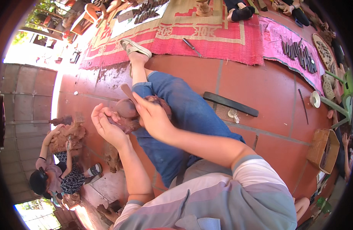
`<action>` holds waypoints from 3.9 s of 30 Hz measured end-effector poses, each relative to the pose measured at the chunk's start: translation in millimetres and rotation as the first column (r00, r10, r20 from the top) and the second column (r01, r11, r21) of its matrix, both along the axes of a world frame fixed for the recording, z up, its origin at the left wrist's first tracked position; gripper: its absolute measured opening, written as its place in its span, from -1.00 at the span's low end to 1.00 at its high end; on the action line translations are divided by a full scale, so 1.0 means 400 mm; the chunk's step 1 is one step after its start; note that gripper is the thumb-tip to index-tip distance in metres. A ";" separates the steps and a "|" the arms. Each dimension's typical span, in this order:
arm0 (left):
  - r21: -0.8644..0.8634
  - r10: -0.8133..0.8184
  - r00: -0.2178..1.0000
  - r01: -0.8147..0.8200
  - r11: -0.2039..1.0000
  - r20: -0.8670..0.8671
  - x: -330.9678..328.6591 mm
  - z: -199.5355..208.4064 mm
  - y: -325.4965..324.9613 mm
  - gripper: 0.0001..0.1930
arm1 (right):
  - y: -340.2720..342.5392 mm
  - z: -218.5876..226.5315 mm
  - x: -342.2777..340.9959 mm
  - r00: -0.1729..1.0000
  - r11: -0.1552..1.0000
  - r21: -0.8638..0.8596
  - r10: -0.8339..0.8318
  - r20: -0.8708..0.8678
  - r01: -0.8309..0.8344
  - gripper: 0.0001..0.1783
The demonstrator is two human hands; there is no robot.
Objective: The person sits on the floor and carves a small piece of wood using a knife. They hold the wood in their left hand and use the knife in their right hand to shape it, occasionally rotating the piece to work on different sides.
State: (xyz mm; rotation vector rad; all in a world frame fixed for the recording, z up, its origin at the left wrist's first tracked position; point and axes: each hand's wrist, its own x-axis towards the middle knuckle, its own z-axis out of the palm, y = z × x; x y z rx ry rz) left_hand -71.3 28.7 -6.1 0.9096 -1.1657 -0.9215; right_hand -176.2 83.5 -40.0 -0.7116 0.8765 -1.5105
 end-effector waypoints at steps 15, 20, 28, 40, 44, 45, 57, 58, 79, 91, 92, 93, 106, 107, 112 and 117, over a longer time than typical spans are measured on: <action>0.017 0.006 1.000 -0.006 1.000 0.005 -0.011 0.006 0.011 -0.81 | -0.032 0.056 -0.035 0.993 0.995 -0.034 0.091 0.073 -0.089 -0.54; -0.012 0.050 0.998 -0.049 0.999 0.041 -0.004 0.010 0.008 -0.80 | 0.128 0.011 0.037 0.972 0.970 -0.074 0.226 -0.065 -0.231 -0.51; -0.048 0.154 0.985 -0.151 0.987 0.072 -0.031 0.014 0.012 -0.79 | 0.114 0.050 -0.075 0.995 0.993 -0.096 -0.081 -0.060 0.075 -0.56; 0.038 -0.022 0.999 0.023 0.999 -0.040 -0.003 -0.004 0.013 -0.78 | 0.062 -0.021 -0.009 0.999 0.999 0.033 0.032 0.013 -0.032 -0.58; 0.072 -0.012 0.997 0.018 0.997 -0.072 -0.003 -0.002 0.011 -0.78 | -0.012 -0.024 -0.020 0.988 0.992 -0.119 -0.065 -0.143 0.048 -0.58; 0.082 0.004 0.996 0.004 0.997 -0.089 0.003 -0.004 0.014 -0.78 | -0.013 -0.026 -0.003 0.979 0.982 -0.180 -0.097 -0.181 0.064 -0.58; 0.012 -0.020 0.998 0.021 1.000 -0.062 0.000 -0.008 0.008 -0.79 | 0.098 0.007 0.005 0.996 0.996 0.070 0.048 0.081 -0.054 -0.54; 0.025 -0.027 0.998 0.028 0.999 -0.056 -0.001 -0.008 0.016 -0.79 | 0.079 0.009 0.007 0.998 0.998 0.062 0.021 0.054 -0.025 -0.54; -0.009 -0.043 0.999 0.044 0.999 0.009 -0.004 -0.007 0.013 -0.81 | 0.003 0.033 -0.039 0.972 0.981 0.119 0.130 0.193 -0.155 -0.52; 0.014 -0.023 1.000 0.023 1.000 0.005 -0.008 -0.002 0.012 -0.80 | 0.001 0.027 -0.023 0.988 0.995 0.054 0.082 0.132 -0.089 -0.52; 0.027 -0.035 0.999 0.035 0.999 0.011 -0.002 -0.001 0.005 -0.80 | 0.046 0.012 -0.006 0.996 0.996 0.036 0.074 0.051 -0.076 -0.52; 0.034 -0.041 0.999 0.041 0.999 0.008 0.008 -0.001 -0.007 -0.80 | 0.103 -0.010 0.005 0.997 0.998 0.012 0.069 -0.041 -0.068 -0.51; 0.173 -0.583 0.812 0.577 0.798 -0.023 0.065 0.018 -0.164 -0.77 | 0.075 -0.030 -0.214 0.995 0.987 -0.128 0.102 -0.003 -0.102 -0.60; 0.186 -0.544 0.839 0.531 0.827 0.021 0.058 0.023 -0.161 -0.73 | 0.056 -0.016 -0.193 0.994 0.968 -0.247 0.000 -0.113 -0.028 -0.64; 0.251 -0.490 0.867 0.455 0.854 0.095 0.068 0.021 -0.151 -0.51 | -0.057 -0.079 -0.112 0.690 0.790 -0.601 -0.369 -0.622 -0.120 -0.74; 0.222 -0.466 0.860 0.423 0.879 0.209 0.067 0.023 -0.149 -0.47 | 0.001 -0.247 -0.198 0.673 0.905 -0.425 -0.322 -0.666 0.012 -0.75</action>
